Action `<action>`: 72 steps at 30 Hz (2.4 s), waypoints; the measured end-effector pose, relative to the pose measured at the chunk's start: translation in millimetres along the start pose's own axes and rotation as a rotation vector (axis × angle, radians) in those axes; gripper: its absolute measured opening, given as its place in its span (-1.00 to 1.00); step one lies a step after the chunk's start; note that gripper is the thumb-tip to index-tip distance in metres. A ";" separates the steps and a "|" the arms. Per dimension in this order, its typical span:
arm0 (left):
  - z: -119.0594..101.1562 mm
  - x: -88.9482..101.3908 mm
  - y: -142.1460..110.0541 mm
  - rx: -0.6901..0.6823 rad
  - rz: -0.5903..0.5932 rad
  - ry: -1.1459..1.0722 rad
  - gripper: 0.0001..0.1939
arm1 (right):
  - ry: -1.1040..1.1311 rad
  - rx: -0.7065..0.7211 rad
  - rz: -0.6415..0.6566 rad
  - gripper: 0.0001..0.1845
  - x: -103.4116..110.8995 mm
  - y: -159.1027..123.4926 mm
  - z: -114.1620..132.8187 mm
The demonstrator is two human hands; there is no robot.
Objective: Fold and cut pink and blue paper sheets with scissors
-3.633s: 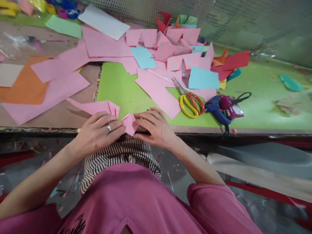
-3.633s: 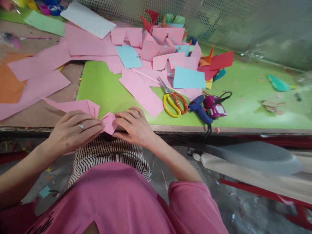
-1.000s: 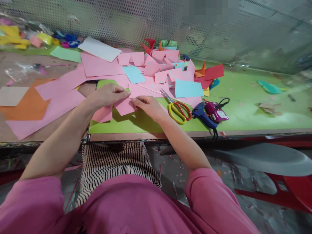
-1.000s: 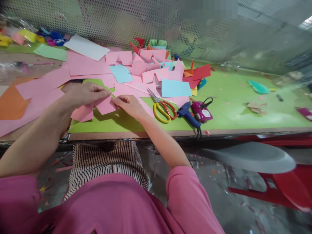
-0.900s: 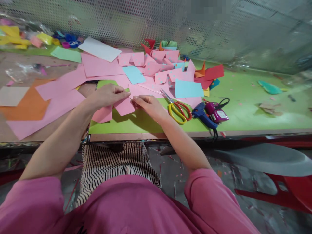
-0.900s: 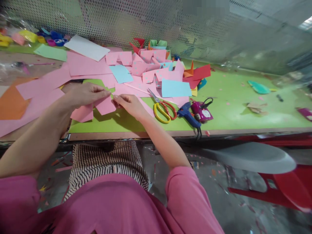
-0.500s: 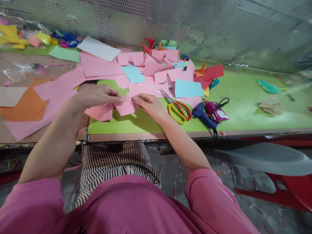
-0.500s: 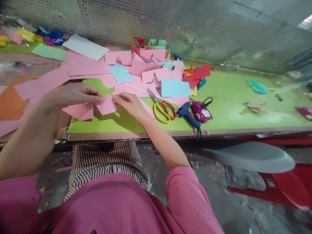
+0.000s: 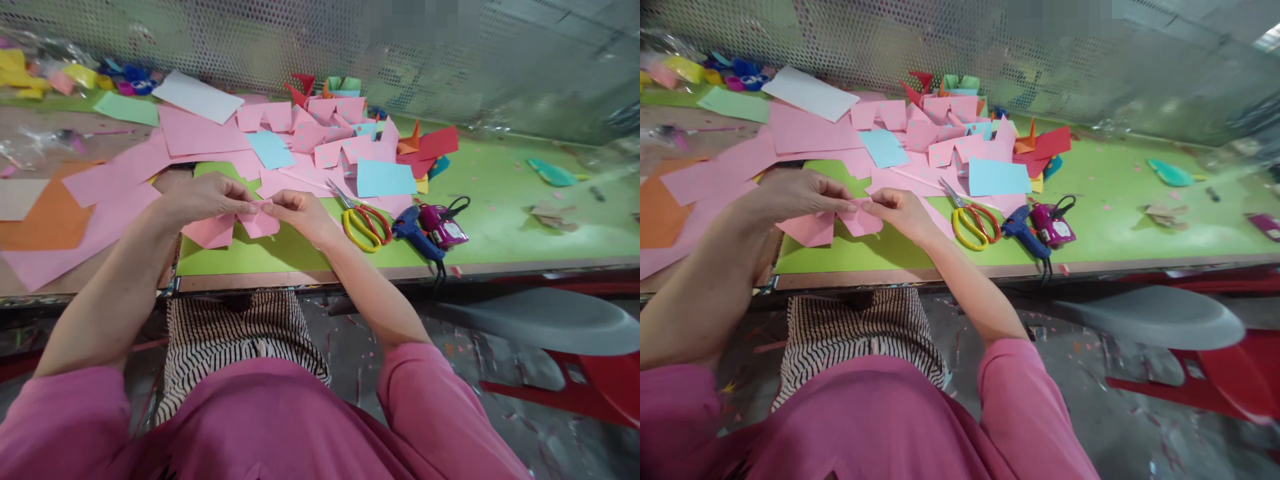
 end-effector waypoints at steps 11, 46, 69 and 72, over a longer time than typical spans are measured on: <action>3.8 -2.2 3.1 -0.015 -0.024 -0.049 -0.67 | 0.054 0.006 -0.063 -0.67 1.3 -2.2 1.9; 17.4 -1.3 10.0 -0.048 -0.154 -0.063 -0.61 | -0.183 0.148 -0.146 -0.73 8.3 -9.9 18.4; -1.7 10.4 -6.4 -0.078 -0.305 0.028 -0.76 | -0.364 0.260 -0.217 -0.74 10.0 -13.2 25.9; -1.1 10.2 -5.5 -0.087 -0.296 0.032 -0.76 | -0.337 0.243 -0.219 -0.76 9.8 -14.0 26.7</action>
Point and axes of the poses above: each hand's wrist, its own y-axis towards the middle knuckle, its own x-axis out of the back of the hand, z = x × y, the point moved 6 cm from there along y, towards the middle knuckle, and after that the axes turned 9 degrees about y, right-handed, at the moved point
